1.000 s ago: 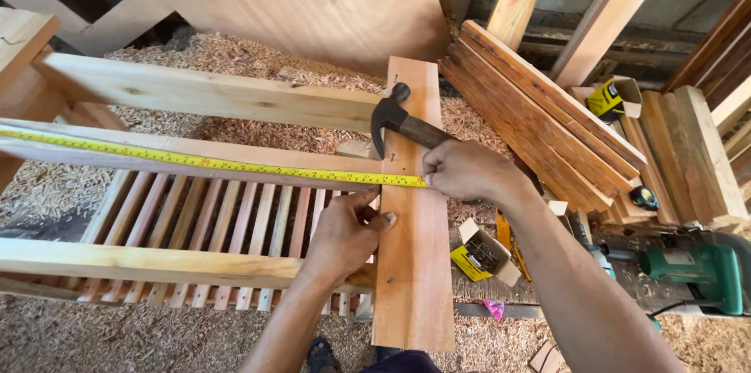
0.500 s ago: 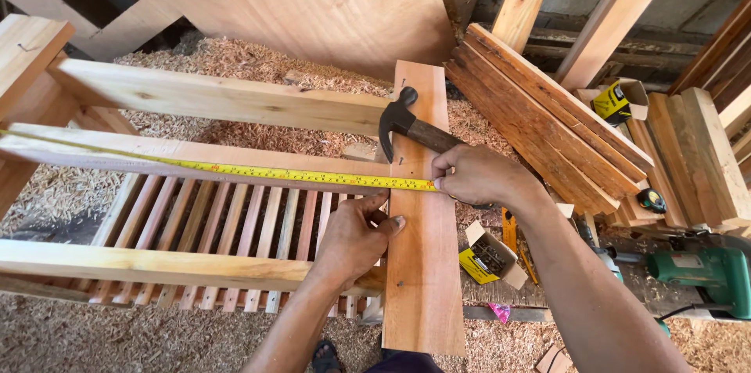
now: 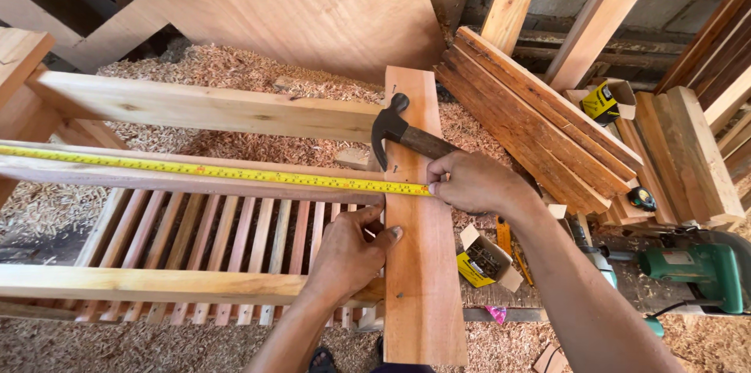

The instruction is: The person hammers nails into a slatted wooden frame, holding a rail steady with one hand while driving nails with a claw hammer. They then use a tape measure to measure the frame's rails and reposition a wooden board on the frame.

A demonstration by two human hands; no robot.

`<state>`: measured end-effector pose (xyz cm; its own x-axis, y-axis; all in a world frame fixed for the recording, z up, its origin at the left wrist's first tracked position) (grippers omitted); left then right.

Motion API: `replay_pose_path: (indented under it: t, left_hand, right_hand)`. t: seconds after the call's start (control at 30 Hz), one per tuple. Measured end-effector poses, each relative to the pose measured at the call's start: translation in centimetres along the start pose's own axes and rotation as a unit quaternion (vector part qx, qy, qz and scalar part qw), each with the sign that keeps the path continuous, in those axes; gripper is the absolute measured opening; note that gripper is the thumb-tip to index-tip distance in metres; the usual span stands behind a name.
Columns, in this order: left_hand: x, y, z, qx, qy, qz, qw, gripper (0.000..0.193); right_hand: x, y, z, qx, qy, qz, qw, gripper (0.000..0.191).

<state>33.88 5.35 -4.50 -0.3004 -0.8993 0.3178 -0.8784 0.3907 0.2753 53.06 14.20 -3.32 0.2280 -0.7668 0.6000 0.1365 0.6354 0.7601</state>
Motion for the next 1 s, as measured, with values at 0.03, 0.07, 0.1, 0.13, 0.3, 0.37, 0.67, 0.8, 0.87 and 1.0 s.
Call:
replay_pose_path:
  t: [0.03,0.07,0.1,0.13,0.3,0.37,0.67,0.8,0.87,1.0]
  left_hand:
    - [0.0,0.1,0.0,-0.005,0.007,0.000,1.000,0.032]
    - [0.0,0.1,0.0,-0.010,0.016,0.001,1.000,0.034]
    - [0.0,0.1,-0.1,-0.016,0.018,0.002,1.000,0.036]
    - [0.0,0.1,-0.2,-0.021,0.020,0.002,1.000,0.039]
    - [0.1,-0.8,0.9,-0.043,0.140,0.055,0.988,0.043]
    - [0.1,-0.4,0.0,-0.017,0.076,0.019,0.997,0.041]
    - [0.2,-0.3,-0.4,-0.030,0.032,-0.001,0.999,0.044]
    - [0.3,-0.3,-0.1,-0.034,0.066,-0.003,0.997,0.045]
    - [0.3,-0.3,-0.5,-0.021,0.038,-0.008,0.999,0.040]
    - [0.3,-0.3,0.1,-0.007,0.047,-0.010,0.999,0.040]
  right_hand:
    - [0.2,0.0,0.1,-0.005,-0.005,-0.001,1.000,0.022]
    - [0.3,0.2,0.4,-0.005,0.006,-0.011,1.000,0.022]
    - [0.6,0.4,0.6,-0.005,0.015,-0.019,1.000,0.022]
    - [0.9,0.5,0.9,-0.005,0.025,-0.026,0.999,0.023]
    - [1.8,0.2,0.5,-0.013,-0.055,0.027,0.998,0.023]
    - [2.0,0.5,0.8,-0.014,-0.043,0.013,0.999,0.022]
    - [0.9,0.3,0.4,-0.023,-0.018,0.006,1.000,0.021]
    - [0.3,0.6,0.5,-0.013,0.009,-0.001,1.000,0.021]
    - [0.3,0.5,0.1,-0.023,-0.008,0.017,1.000,0.022]
    - [0.3,0.7,0.1,-0.015,0.005,0.004,1.000,0.022]
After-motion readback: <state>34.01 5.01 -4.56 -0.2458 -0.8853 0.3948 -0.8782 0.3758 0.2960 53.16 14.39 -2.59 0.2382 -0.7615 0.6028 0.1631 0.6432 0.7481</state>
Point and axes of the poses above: each hand's wrist, its own x-axis away from the middle knuckle, its own y-axis out of the back of the hand, z = x × y, the point moved 7 cm from there along -x, towards the middle knuckle, and after that the axes turned 11 degrees about z, right-handed, at the moved point
